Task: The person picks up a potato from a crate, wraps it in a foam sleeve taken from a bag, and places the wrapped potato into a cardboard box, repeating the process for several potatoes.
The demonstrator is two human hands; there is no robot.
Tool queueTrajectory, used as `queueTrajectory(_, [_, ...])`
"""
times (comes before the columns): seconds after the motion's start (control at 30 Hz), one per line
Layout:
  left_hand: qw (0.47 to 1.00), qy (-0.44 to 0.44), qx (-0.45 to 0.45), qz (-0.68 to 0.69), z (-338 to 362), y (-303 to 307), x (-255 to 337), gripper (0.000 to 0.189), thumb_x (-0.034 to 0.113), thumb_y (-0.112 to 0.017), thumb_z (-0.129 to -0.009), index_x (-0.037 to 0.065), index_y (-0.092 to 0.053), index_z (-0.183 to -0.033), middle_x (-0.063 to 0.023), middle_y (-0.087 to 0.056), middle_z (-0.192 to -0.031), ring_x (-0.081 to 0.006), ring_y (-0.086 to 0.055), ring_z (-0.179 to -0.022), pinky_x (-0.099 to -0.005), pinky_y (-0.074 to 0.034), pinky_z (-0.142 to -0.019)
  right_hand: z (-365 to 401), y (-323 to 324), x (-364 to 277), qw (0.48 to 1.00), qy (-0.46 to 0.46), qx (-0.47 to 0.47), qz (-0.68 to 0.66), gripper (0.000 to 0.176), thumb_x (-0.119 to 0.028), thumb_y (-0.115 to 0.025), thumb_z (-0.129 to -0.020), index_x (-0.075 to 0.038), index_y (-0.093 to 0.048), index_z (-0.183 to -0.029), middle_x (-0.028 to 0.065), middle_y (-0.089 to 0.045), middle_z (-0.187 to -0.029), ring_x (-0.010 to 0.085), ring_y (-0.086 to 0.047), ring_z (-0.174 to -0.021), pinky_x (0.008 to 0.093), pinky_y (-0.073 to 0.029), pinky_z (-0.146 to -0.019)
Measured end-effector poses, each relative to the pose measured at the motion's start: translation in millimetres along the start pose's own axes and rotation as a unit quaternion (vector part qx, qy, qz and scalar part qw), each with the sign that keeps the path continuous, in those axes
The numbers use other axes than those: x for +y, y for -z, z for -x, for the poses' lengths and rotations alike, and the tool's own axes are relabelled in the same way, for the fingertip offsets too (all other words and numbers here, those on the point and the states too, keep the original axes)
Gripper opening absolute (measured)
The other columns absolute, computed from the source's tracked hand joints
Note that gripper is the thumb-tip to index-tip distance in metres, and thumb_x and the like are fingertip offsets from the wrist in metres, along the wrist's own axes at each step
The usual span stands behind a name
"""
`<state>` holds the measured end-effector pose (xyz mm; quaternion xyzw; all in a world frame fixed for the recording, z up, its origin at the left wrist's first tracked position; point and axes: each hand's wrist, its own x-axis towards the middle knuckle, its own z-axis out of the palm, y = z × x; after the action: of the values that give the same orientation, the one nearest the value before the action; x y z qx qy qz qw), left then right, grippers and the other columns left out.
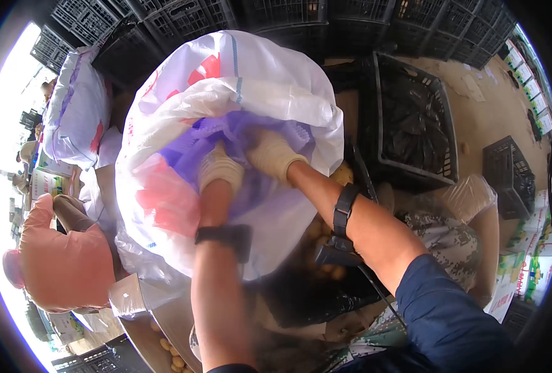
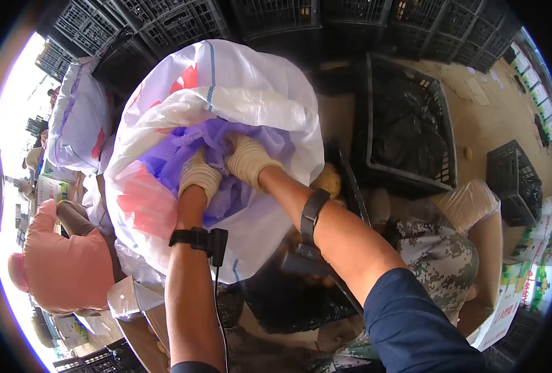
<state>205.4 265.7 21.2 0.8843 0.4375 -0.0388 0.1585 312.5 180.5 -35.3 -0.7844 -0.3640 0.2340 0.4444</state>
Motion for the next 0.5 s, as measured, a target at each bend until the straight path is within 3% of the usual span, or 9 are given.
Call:
queueTrajectory(0.13, [0.999, 0.003, -0.013, 0.046, 4, 0, -2, 0.063, 0.035, -0.065, -0.087, 0.011, -0.053, -0.144, -0.0284, -0.062, -0.13, -0.0447, -0.058, -0.122, -0.0498, -0.048, -0.102, 15, -9, -1, 0.998, 0.041, 0.013, -0.047, 0.046, -0.01, -0.059, -0.085, -0.008, -0.063, -0.131, 0.0278, -0.067, -0.119, 0.0408, -0.065, -0.111, 0.0459, -0.054, -0.091])
queueTrajectory(0.17, [0.999, -0.001, -0.006, 0.041, 10, 4, -3, 0.062, 0.035, -0.064, -0.087, 0.011, -0.054, -0.143, -0.0289, -0.061, -0.131, -0.0449, -0.057, -0.123, -0.0496, -0.047, -0.103, 25, 6, -13, 0.999, 0.001, -0.026, -0.02, 0.047, -0.009, -0.06, -0.086, -0.009, -0.062, -0.133, 0.0268, -0.066, -0.12, 0.0418, -0.064, -0.11, 0.0451, -0.053, -0.093])
queueTrajectory(0.2, [0.999, -0.003, -0.003, 0.037, 15, 6, -4, 0.062, 0.036, -0.063, -0.087, 0.01, -0.055, -0.142, -0.0294, -0.06, -0.132, -0.045, -0.056, -0.124, -0.0495, -0.047, -0.103, 36, 18, -22, 1.0, 0.016, -0.005, 0.025, 0.047, -0.008, -0.06, -0.086, -0.009, -0.062, -0.133, 0.0262, -0.065, -0.121, 0.042, -0.064, -0.11, 0.0453, -0.052, -0.094])
queueTrajectory(0.23, [1.0, 0.007, -0.017, 0.005, 19, 9, -4, 0.066, 0.034, -0.063, -0.085, 0.011, -0.05, -0.146, -0.0303, -0.048, -0.145, -0.0473, -0.052, -0.128, -0.0504, -0.047, -0.104, 48, 28, -27, 0.997, 0.027, 0.015, 0.071, 0.046, -0.008, -0.06, -0.086, -0.01, -0.063, -0.132, 0.0255, -0.064, -0.121, 0.0422, -0.064, -0.11, 0.0455, -0.052, -0.095])
queueTrajectory(0.3, [1.0, 0.016, 0.005, 0.006, 26, 4, -6, 0.073, 0.035, -0.064, -0.085, 0.014, -0.042, -0.152, -0.0296, -0.037, -0.153, -0.0485, -0.049, -0.132, -0.051, -0.046, -0.105, 69, 54, -45, 0.983, 0.059, 0.032, 0.172, 0.045, -0.006, -0.061, -0.086, -0.008, -0.062, -0.131, 0.0223, -0.062, -0.122, 0.0418, -0.063, -0.109, 0.047, -0.05, -0.099])
queueTrajectory(0.4, [1.0, 0.027, 0.006, -0.012, 30, 6, -1, 0.086, 0.037, -0.065, -0.084, 0.019, -0.027, -0.159, -0.0275, -0.025, -0.161, -0.0495, -0.044, -0.136, -0.0503, -0.044, -0.109, 64, 61, -38, 0.878, 0.204, 0.228, 0.369, 0.05, -0.019, -0.07, -0.083, -0.005, -0.062, -0.131, 0.0277, -0.06, -0.128, 0.0452, -0.062, -0.111, 0.0501, -0.048, -0.101])
queueTrajectory(0.43, [0.999, 0.029, -0.002, -0.023, 31, 6, 2, 0.091, 0.038, -0.066, -0.084, 0.02, -0.021, -0.162, -0.0266, -0.021, -0.162, -0.0496, -0.043, -0.138, -0.0498, -0.043, -0.11, 56, 63, -38, 0.907, 0.134, 0.135, 0.375, 0.054, -0.02, -0.071, -0.082, -0.005, -0.06, -0.133, 0.028, -0.06, -0.129, 0.0449, -0.062, -0.113, 0.0499, -0.047, -0.102])
queueTrajectory(0.5, [0.998, 0.039, 0.009, -0.042, 23, -1, 3, 0.101, 0.026, -0.072, -0.081, 0.023, -0.014, -0.163, -0.0222, -0.019, -0.165, -0.0448, -0.045, -0.139, -0.0469, -0.042, -0.114, 38, 80, -56, 0.927, -0.012, -0.053, 0.371, 0.06, -0.021, -0.073, -0.081, -0.004, -0.057, -0.136, 0.0287, -0.06, -0.13, 0.0444, -0.062, -0.115, 0.0496, -0.046, -0.105])
